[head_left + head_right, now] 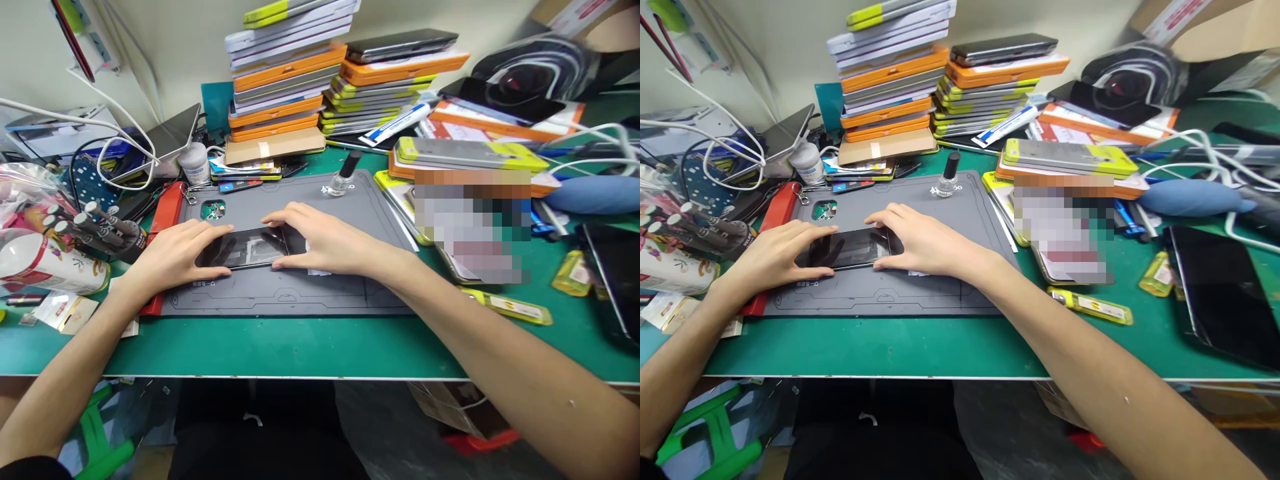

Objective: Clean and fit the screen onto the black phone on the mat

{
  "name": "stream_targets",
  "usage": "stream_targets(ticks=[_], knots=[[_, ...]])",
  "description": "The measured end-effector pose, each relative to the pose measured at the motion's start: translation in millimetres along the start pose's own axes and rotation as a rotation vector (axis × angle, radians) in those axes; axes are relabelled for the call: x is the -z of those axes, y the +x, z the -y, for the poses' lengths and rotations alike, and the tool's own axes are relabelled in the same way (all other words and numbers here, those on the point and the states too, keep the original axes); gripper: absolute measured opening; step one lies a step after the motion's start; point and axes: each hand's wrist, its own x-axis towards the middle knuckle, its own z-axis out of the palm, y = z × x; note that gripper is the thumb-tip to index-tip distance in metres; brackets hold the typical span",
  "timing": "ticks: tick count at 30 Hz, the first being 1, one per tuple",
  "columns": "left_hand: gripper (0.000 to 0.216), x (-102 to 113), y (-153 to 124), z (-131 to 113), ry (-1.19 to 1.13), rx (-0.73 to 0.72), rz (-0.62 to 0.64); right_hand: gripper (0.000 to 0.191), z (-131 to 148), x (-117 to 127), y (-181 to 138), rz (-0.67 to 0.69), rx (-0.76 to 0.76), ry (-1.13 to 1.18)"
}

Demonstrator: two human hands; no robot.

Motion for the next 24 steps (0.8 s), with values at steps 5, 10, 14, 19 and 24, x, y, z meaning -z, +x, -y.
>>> stream_targets(ticks=[5,10,14,19,24], knots=[[0.079,0.2,0.8,-1.2,0.015,0.026,0.014,0.070,2.5,0.9,-0.7,0.008,-0.009,-0.006],[0.079,-1.4,1.1,-1.2,0.059,-0.007,0.000,0.069,1.9,0.3,-0.9,0.002,0.004,-0.017],[0.079,-1.2,1.0,-1.5,0.064,0.008,0.006,0.068,1.7,-0.4,-1.3,0.002,-0.003,-0.033],[0.078,-1.2,0.5,-2.1,0.068,-0.007,-0.001,0.068,3.1,-1.3,-1.8,0.008,0.001,-0.047],[0.079,-1.8,0.6,-2.2,0.068,0.009,0.003,0.066,4.2,-1.3,-2.1,0.005,-0.003,-0.044]])
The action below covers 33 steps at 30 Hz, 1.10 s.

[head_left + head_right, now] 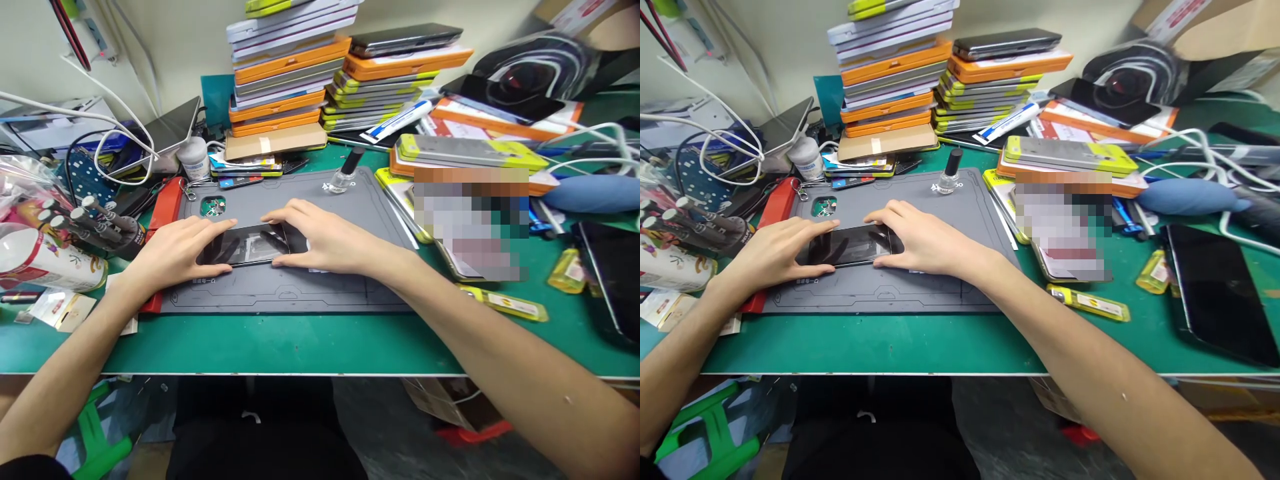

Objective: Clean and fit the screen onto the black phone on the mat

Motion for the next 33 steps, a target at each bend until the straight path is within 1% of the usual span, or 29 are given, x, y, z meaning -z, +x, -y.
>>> stream_targets(ticks=[8,12,16,20,26,29,33], knots=[[0.073,2.0,0.5,-1.3,0.025,-0.040,0.005,0.068,0.8,0.8,0.3,0.006,0.001,0.003],[0.078,1.8,0.6,-0.5,0.002,-0.003,0.009,0.067,0.9,0.1,0.2,0.004,-0.014,-0.003],[0.076,3.5,-0.2,-0.6,0.004,0.006,0.023,0.066,0.9,0.1,0.8,0.015,-0.013,0.010],[0.070,4.5,-0.9,-1.2,0.027,-0.045,-0.008,0.065,1.1,1.3,0.5,0.016,-0.016,-0.001],[0.071,3.6,-0.9,-1.0,0.009,-0.079,-0.065,0.064,3.4,2.5,0.3,0.021,-0.017,-0.009],[0.069,3.1,-0.6,-1.5,0.016,-0.096,-0.063,0.064,3.4,2.7,-0.2,0.023,-0.016,-0.006],[0.072,2.9,-0.2,-1.4,0.004,-0.068,-0.043,0.064,2.0,2.6,-1.2,0.012,-0.014,0.010]])
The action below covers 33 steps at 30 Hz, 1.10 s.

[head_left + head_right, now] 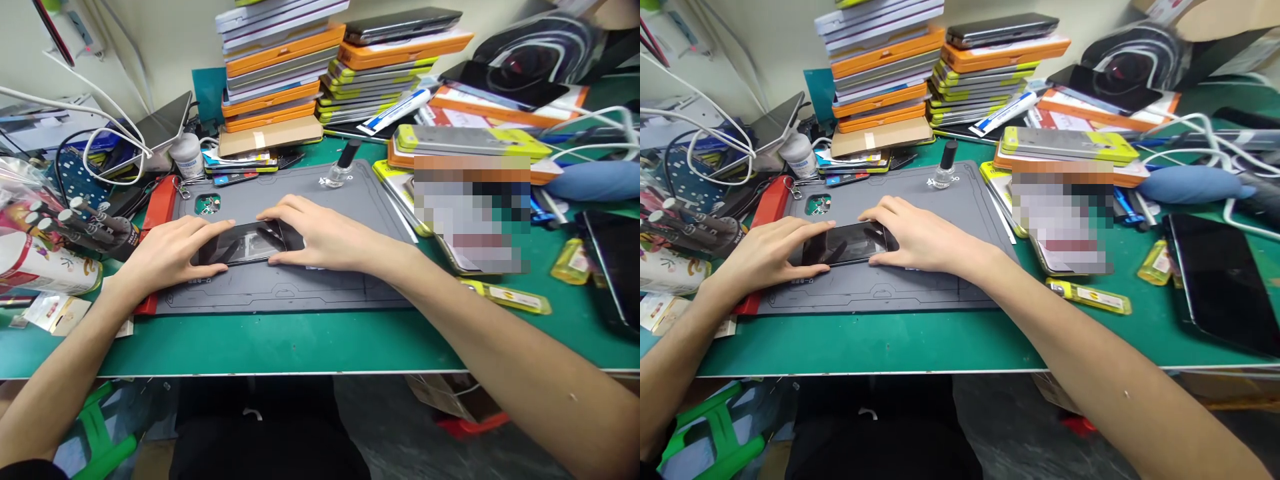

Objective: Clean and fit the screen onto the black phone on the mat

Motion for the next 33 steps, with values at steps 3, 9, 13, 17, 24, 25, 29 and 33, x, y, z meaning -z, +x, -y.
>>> stream_targets(ticks=[3,9,13,17,24,25,29,33], knots=[[0.075,0.5,-0.1,1.4,-0.029,0.024,0.009,0.063,0.0,0.0,0.3,0.005,-0.005,0.005],[0.080,-0.2,-0.5,4.0,-0.044,-0.002,-0.008,0.063,0.5,-0.2,0.4,0.013,-0.006,0.015],[0.081,-1.1,-0.1,4.5,-0.054,0.003,-0.025,0.062,-0.7,-0.5,-0.3,0.000,0.005,0.014],[0.083,-0.4,0.3,4.3,-0.054,-0.004,-0.035,0.063,-1.8,-0.4,0.9,0.012,-0.002,0.028],[0.080,-0.2,0.5,3.3,-0.024,0.022,-0.010,0.061,-2.7,0.6,1.3,-0.005,0.005,0.027],[0.080,-0.4,0.3,3.4,-0.023,0.027,-0.011,0.061,-2.8,0.5,1.4,-0.005,0.005,0.031],[0.078,-0.3,-0.6,2.6,-0.025,0.023,-0.017,0.062,-3.4,-0.3,1.9,0.002,-0.005,0.048],[0.081,2.3,0.1,-1.2,-0.018,0.071,0.005,0.064,-3.4,-0.1,1.9,0.002,-0.011,0.054]])
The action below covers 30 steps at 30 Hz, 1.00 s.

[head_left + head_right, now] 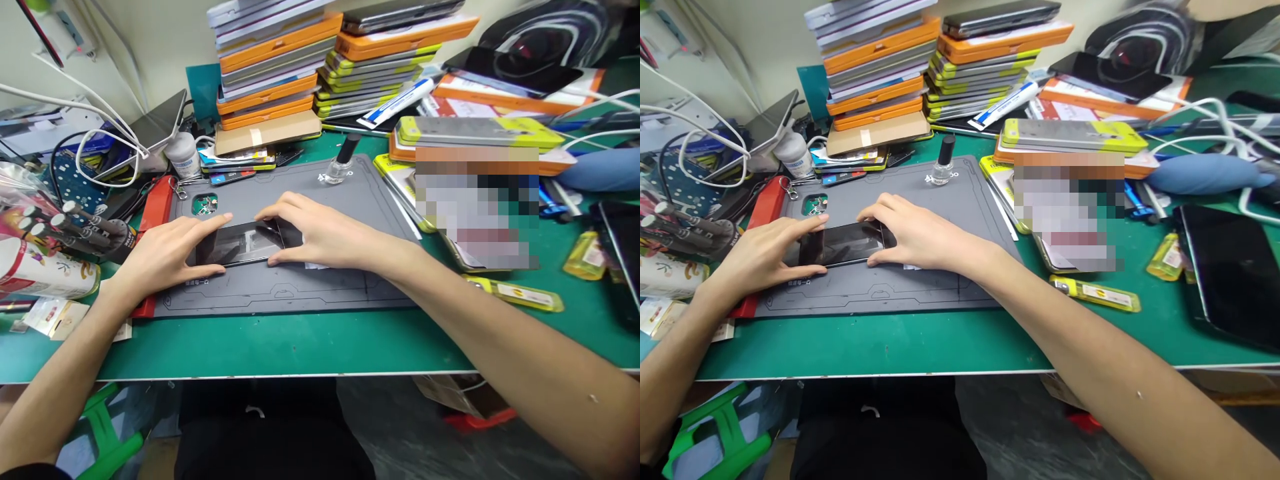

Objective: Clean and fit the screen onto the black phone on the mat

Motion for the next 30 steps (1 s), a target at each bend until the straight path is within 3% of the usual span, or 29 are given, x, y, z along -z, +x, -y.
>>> stream_targets(ticks=[5,13,21,30], knots=[[0.093,1.1,1.0,-1.6,-0.034,0.045,0.018,0.063,2.1,0.8,0.0,-0.007,-0.016,0.014],[0.090,-1.3,2.5,0.2,-0.085,0.047,0.059,0.064,1.3,1.3,-1.1,0.004,-0.013,-0.014],[0.061,-2.4,5.3,3.4,-0.095,-0.032,0.089,0.066,1.3,1.8,-1.6,0.017,0.000,-0.054],[0.055,-5.7,5.2,8.0,-0.145,-0.082,0.057,0.066,4.6,3.7,-2.3,0.036,0.004,-0.111]])
